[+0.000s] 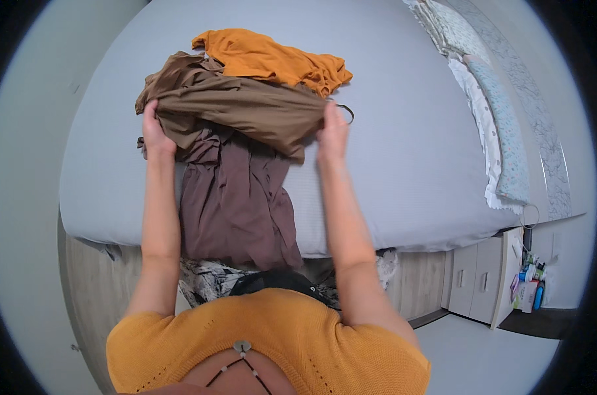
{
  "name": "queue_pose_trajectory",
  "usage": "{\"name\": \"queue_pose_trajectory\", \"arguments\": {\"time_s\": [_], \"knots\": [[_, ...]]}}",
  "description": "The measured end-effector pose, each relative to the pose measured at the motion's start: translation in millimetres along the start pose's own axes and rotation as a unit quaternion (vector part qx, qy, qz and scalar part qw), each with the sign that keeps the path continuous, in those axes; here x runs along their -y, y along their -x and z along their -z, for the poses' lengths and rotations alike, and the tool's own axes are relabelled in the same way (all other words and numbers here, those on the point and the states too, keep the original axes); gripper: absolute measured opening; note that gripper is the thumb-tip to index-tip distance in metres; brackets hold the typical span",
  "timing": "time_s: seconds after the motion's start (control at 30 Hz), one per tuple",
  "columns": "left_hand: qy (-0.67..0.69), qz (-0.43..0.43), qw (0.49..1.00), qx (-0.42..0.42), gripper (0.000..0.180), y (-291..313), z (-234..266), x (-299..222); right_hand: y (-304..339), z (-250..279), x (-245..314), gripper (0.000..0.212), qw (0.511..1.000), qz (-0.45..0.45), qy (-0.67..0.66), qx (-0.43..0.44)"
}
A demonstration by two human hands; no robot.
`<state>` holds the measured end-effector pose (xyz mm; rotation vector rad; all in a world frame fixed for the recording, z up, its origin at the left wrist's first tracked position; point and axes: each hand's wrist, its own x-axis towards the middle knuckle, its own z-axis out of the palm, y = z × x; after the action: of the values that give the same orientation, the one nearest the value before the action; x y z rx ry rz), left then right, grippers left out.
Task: The person folds several clothing items on a bed, including a brown camisole and a mustard yellow top, by smoothing the fabric and folding the sides inward.
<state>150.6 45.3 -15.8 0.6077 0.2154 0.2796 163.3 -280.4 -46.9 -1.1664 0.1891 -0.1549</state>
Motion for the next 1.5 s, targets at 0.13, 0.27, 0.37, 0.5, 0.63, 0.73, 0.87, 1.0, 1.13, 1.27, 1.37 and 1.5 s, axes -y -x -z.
{"name": "queue_pose_trajectory", "arguments": {"time_s": [0.13, 0.27, 0.37, 0.5, 0.63, 0.73, 0.87, 1.0, 1.13, 1.27, 1.37, 1.5], "knots": [[0.011, -0.016, 0.992, 0.123, 0.028, 11, -52, -17, -6, 23, 94, 0.028, 0.986, 0.152, -0.061, -0.013], [0.055, 0.028, 0.942, 0.330, 0.028, 54, -107, -26, 30, 34, 178, 0.029, 0.960, 0.267, -0.077, 0.011], [0.068, 0.056, 0.934, 0.346, 0.027, 75, -138, -19, 48, 52, 215, 0.032, 0.963, 0.244, -0.109, 0.027], [0.108, 0.137, 0.897, 0.406, 0.030, 96, -163, -8, 71, 87, 250, 0.032, 0.958, 0.164, -0.214, 0.101], [0.135, 0.252, 0.877, 0.385, 0.027, 94, -180, 19, 60, 121, 263, 0.030, 0.927, 0.068, -0.314, 0.193], [0.082, 0.330, 0.870, 0.357, 0.029, 36, -153, 68, -1, 149, 236, 0.028, 0.930, -0.023, -0.280, 0.236], [-0.058, 0.321, 0.927, 0.187, 0.043, 18, -116, 156, -67, 228, 153, 0.046, 0.990, -0.069, -0.099, 0.068], [-0.156, 0.312, 0.925, 0.154, 0.044, 34, -80, 174, -44, 234, 107, 0.048, 0.984, -0.176, -0.020, -0.031], [-0.257, 0.234, 0.926, 0.146, 0.060, 36, -78, 184, -48, 239, 95, 0.048, 0.984, -0.169, -0.011, -0.051], [-0.251, 0.223, 0.934, 0.121, 0.070, 15, -84, 193, -54, 218, 108, 0.053, 0.984, -0.126, 0.125, -0.011], [-0.261, 0.216, 0.941, 0.024, 0.030, 4, -96, 203, -54, 201, 118, 0.060, 0.969, -0.067, 0.234, 0.032], [-0.205, 0.208, 0.956, 0.023, 0.025, 5, -100, 203, -46, 202, 128, 0.067, 0.977, 0.076, 0.180, 0.087]]}}
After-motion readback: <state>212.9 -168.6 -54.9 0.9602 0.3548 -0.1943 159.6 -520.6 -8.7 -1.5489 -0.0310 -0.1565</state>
